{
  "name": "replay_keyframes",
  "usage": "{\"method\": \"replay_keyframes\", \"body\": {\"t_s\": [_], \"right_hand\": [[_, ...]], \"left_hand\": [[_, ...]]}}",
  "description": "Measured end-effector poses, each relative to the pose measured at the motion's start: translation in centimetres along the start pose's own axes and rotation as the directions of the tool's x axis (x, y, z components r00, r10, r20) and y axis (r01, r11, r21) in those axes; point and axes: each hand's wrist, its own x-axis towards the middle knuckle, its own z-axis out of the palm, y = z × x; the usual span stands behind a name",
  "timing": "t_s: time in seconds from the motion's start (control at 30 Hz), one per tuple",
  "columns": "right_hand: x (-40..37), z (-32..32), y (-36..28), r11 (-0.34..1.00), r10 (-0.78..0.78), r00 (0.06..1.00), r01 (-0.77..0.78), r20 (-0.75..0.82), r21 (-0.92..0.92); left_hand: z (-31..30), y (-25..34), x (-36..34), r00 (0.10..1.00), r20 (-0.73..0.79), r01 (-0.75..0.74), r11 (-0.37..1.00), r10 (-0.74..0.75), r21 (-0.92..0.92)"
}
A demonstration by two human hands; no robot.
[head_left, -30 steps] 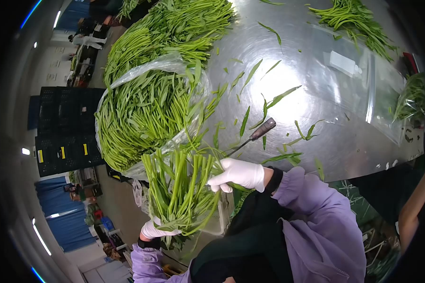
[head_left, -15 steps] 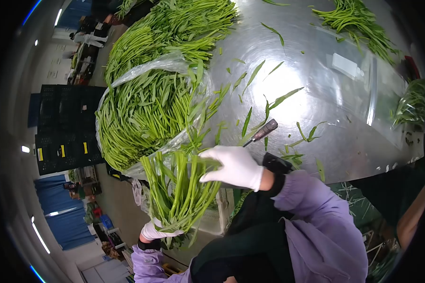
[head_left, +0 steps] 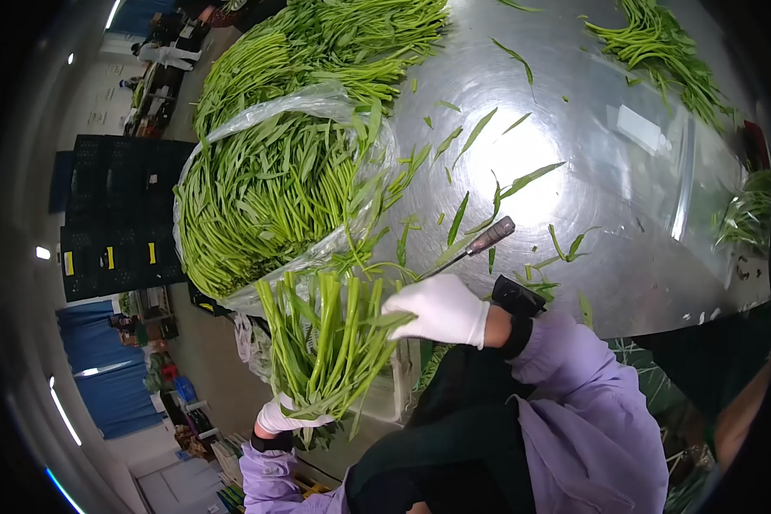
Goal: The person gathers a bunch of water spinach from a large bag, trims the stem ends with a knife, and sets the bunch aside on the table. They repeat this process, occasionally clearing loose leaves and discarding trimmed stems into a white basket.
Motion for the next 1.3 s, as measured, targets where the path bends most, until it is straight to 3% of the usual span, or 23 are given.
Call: {"method": "replay_keyframes", "body": {"t_s": [0.03,0.1,0.17,0.3,0.37,0.43,0.47,0.5,0.57,0.6,0.63,0.7,0.77,0.8,0.83,0.93,0.97,1.03,1.07,1.1,1.17,1.2,1.3], "right_hand": [[0.1,0.0,-0.4,0.997,0.020,0.992,-0.012,0.122,-0.071],[0.0,1.0,0.1,0.994,-0.068,0.995,0.074,0.077,-0.083],[-0.1,1.2,0.4,0.918,-0.331,0.943,0.332,0.039,-0.216],[-0.4,1.9,0.3,0.868,-0.409,0.912,0.393,0.013,-0.302],[-0.8,1.9,0.7,0.938,-0.323,0.935,0.296,-0.148,-0.178],[-0.6,1.8,1.5,0.997,-0.066,0.930,0.072,-0.361,0.003],[-0.4,1.2,2.4,0.953,0.183,0.918,-0.078,-0.353,0.293],[-0.3,0.0,2.8,0.701,0.494,0.866,-0.339,-0.084,0.627],[-0.4,0.7,2.0,0.698,0.304,0.912,-0.016,-0.276,0.716],[0.0,0.7,1.4,0.836,0.135,0.927,0.082,-0.349,0.542],[0.4,0.3,0.1,0.922,-0.044,0.923,0.186,-0.383,0.341],[1.4,-0.3,-2.1,0.985,-0.174,0.964,0.168,-0.202,-0.043],[2.5,1.1,-2.9,0.971,-0.201,0.980,0.198,-0.010,-0.133],[2.8,2.0,-2.9,0.948,-0.303,0.941,0.281,-0.152,-0.153],[2.9,2.3,-2.7,0.947,-0.303,0.940,0.280,-0.153,-0.157],[3.9,2.5,-0.9,0.895,-0.209,0.929,0.056,-0.306,-0.442],[3.8,0.7,-0.2,0.950,-0.064,0.938,-0.048,-0.342,-0.310],[3.7,-0.1,0.4,0.941,-0.088,0.935,-0.034,-0.343,-0.336],[3.4,-0.7,-0.5,0.970,-0.100,0.977,0.054,-0.188,-0.238],[3.4,0.3,-0.9,0.946,-0.225,0.955,0.166,-0.194,-0.280],[3.7,0.7,-2.3,0.930,-0.246,0.969,0.246,0.036,-0.271],[4.2,1.5,-2.5,0.930,-0.245,0.969,0.244,0.030,-0.274],[5.6,3.7,-3.1,0.952,-0.301,0.949,0.305,0.096,-0.034]], "left_hand": [[0.1,-0.3,-0.2,1.000,-0.003,0.000,1.000,0.000,-0.001],[0.2,0.2,-0.2,1.000,-0.006,0.028,0.998,-0.028,-0.055],[0.3,-0.4,-0.6,0.999,-0.009,0.051,0.995,-0.052,-0.091],[0.6,-1.7,-1.2,0.999,-0.013,0.048,0.974,-0.053,-0.221],[0.8,-1.5,-1.6,0.995,0.003,0.099,0.955,-0.102,-0.279],[0.9,-1.6,-2.0,0.987,0.021,0.158,0.932,-0.159,-0.325],[1.0,-1.3,-2.1,0.989,0.007,0.143,0.934,-0.149,-0.327],[1.1,-1.5,-2.2,0.989,0.004,0.141,0.934,-0.148,-0.328],[1.2,-1.5,-1.9,0.999,-0.032,0.030,0.988,-0.035,-0.154],[0.9,-0.8,-2.1,0.987,0.041,0.162,0.976,-0.158,-0.145],[1.0,-0.7,-2.0,0.982,0.065,0.189,0.929,-0.178,-0.320],[1.1,0.3,-1.5,0.989,0.033,0.149,0.925,-0.146,-0.349],[0.9,0.6,-1.3,0.988,0.062,0.156,0.948,-0.144,-0.278],[0.7,0.7,-1.2,0.985,0.089,0.161,0.965,-0.145,-0.208],[0.8,0.4,-1.2,0.986,0.089,0.157,0.966,-0.141,-0.206],[1.5,-1.8,-2.4,0.998,0.011,0.061,0.998,-0.061,-0.028],[1.7,-1.6,-2.4,0.998,0.005,0.062,0.998,-0.061,-0.031],[2.1,-1.1,-2.2,0.988,-0.115,-0.121,0.976,0.101,-0.180],[1.9,-1.1,-2.6,0.998,-0.025,0.044,0.955,-0.053,-0.292],[2.0,-1.1,-2.7,0.998,-0.016,0.055,0.954,-0.062,-0.295],[1.7,-0.8,-2.1,1.000,0.002,-0.004,0.966,0.005,-0.257],[1.8,-0.7,-1.8,0.999,-0.019,-0.037,0.977,0.033,-0.210],[1.6,-0.2,-1.8,0.999,-0.012,-0.051,0.989,0.049,-0.142]]}}
